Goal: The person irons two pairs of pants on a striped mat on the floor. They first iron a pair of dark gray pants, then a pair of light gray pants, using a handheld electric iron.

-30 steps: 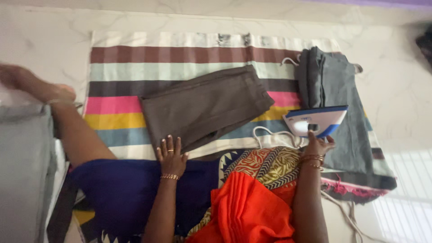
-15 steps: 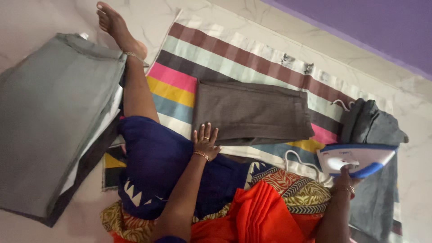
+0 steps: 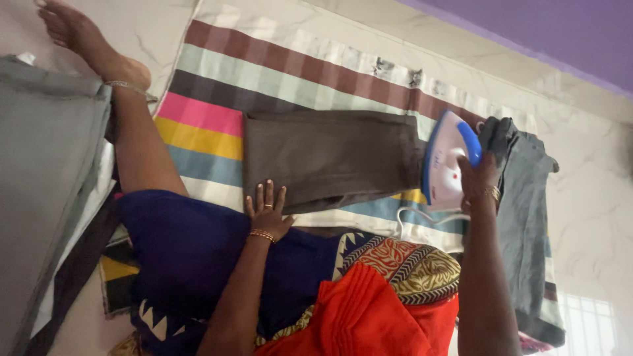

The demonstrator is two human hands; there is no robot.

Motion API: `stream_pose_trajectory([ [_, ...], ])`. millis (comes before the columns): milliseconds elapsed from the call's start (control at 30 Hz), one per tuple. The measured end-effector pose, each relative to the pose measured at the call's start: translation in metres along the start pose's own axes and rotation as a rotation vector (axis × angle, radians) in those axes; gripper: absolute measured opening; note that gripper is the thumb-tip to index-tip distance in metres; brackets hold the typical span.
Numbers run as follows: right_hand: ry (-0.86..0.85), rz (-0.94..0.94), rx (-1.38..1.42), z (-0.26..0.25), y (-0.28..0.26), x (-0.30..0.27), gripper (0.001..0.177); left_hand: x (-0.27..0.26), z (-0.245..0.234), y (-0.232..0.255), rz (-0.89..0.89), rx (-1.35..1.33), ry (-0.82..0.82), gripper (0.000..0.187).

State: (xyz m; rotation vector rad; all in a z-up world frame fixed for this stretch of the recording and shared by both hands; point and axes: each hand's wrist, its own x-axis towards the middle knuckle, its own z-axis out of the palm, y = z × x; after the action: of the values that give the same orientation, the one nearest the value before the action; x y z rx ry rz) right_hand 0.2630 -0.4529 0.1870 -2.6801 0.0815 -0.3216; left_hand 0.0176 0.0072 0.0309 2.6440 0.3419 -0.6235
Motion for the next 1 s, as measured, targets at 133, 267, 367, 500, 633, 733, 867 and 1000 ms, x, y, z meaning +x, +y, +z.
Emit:
stream_pose_trajectory([
  [133, -0.109, 0.041, -0.099, 0.046, -0.035, 0.026, 0.056, -0.001, -0.004, 0.003, -0.007, 0.01, -0.029, 0.095],
  [267, -0.222, -0.031, -0.02, 0.095, -0.051, 0.017, 0.064, -0.004, -0.003, 0.004, -0.011, 0.027, -0.003, 0.094],
  [367, -0.248, -0.073, -0.123, 0.106, -0.055, -0.016, 0.08, -0.003, -0.003, 0.003, 0.002, 0.029, 0.009, 0.093],
  [500, -0.249, -0.088, -0.398, 0.098, -0.061, -0.046, 0.088, 0.001, 0.001, 0.002, 0.008, 0.051, 0.032, 0.093],
  [633, -0.286, -0.022, -0.489, 0.103, -0.069, -0.034, 0.081, 0.007, 0.012, -0.004, 0.005, 0.064, 0.046, 0.094],
  [733, -0.228, -0.038, -0.5, 0.12, -0.074, -0.008, 0.078, 0.009, 0.023, -0.008, 0.037, 0.069, 0.111, 0.094],
  [867, -0.203, 0.01, -0.467, 0.136, -0.077, 0.016, 0.077, 0.017, 0.033, -0.015, 0.079, 0.084, 0.204, 0.094],
  [1000, -0.225, 0.06, -0.516, 0.132, -0.089, 0.008, 0.079, 0.018, 0.045, -0.021, 0.093, 0.089, 0.257, 0.097],
])
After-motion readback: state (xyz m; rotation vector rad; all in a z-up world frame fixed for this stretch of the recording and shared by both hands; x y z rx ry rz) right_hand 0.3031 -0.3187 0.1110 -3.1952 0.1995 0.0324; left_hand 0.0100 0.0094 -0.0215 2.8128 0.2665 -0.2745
